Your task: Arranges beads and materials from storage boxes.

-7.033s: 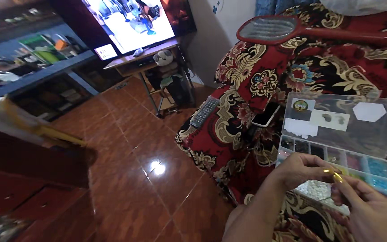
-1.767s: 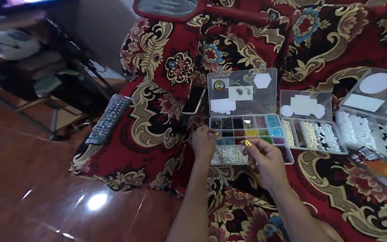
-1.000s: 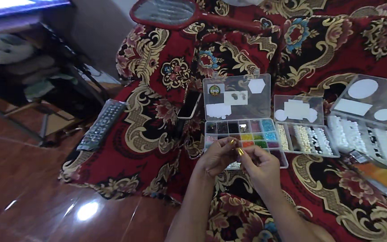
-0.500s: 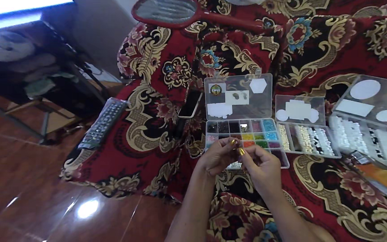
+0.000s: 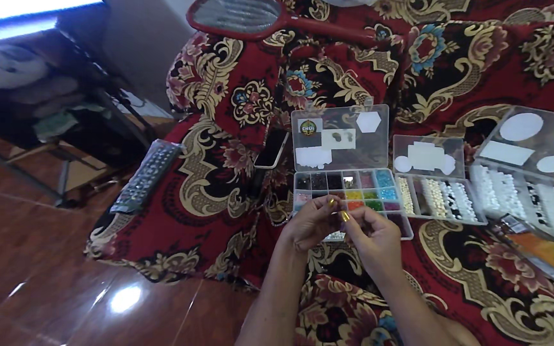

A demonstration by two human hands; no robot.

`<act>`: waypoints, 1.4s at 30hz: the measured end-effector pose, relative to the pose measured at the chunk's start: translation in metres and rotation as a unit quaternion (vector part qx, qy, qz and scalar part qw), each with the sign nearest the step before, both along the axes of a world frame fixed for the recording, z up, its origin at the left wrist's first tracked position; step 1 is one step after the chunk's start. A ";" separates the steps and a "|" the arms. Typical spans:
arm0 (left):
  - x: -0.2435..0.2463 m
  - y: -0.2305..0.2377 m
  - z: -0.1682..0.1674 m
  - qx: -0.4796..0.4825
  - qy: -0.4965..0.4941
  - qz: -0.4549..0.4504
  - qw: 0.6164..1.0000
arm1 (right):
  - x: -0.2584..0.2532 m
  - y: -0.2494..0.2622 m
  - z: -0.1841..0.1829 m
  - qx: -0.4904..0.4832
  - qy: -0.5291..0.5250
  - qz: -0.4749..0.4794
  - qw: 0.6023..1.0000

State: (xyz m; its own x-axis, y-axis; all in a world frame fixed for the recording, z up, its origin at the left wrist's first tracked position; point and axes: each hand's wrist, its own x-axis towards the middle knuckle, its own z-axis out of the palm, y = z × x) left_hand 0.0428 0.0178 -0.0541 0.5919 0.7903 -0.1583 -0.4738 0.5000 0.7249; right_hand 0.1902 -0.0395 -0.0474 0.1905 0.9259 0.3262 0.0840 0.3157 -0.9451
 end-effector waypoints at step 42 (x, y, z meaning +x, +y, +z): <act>-0.005 0.001 0.005 0.045 0.075 0.043 0.995 | -0.001 -0.002 0.003 -0.032 -0.022 0.005 0.999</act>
State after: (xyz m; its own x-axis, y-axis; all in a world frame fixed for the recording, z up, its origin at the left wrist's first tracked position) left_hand 0.0378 0.0191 -0.0491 0.4955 0.8525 -0.1668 -0.3947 0.3920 0.8310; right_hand 0.1895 -0.0415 -0.0447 0.1688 0.9467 0.2743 0.1234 0.2558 -0.9588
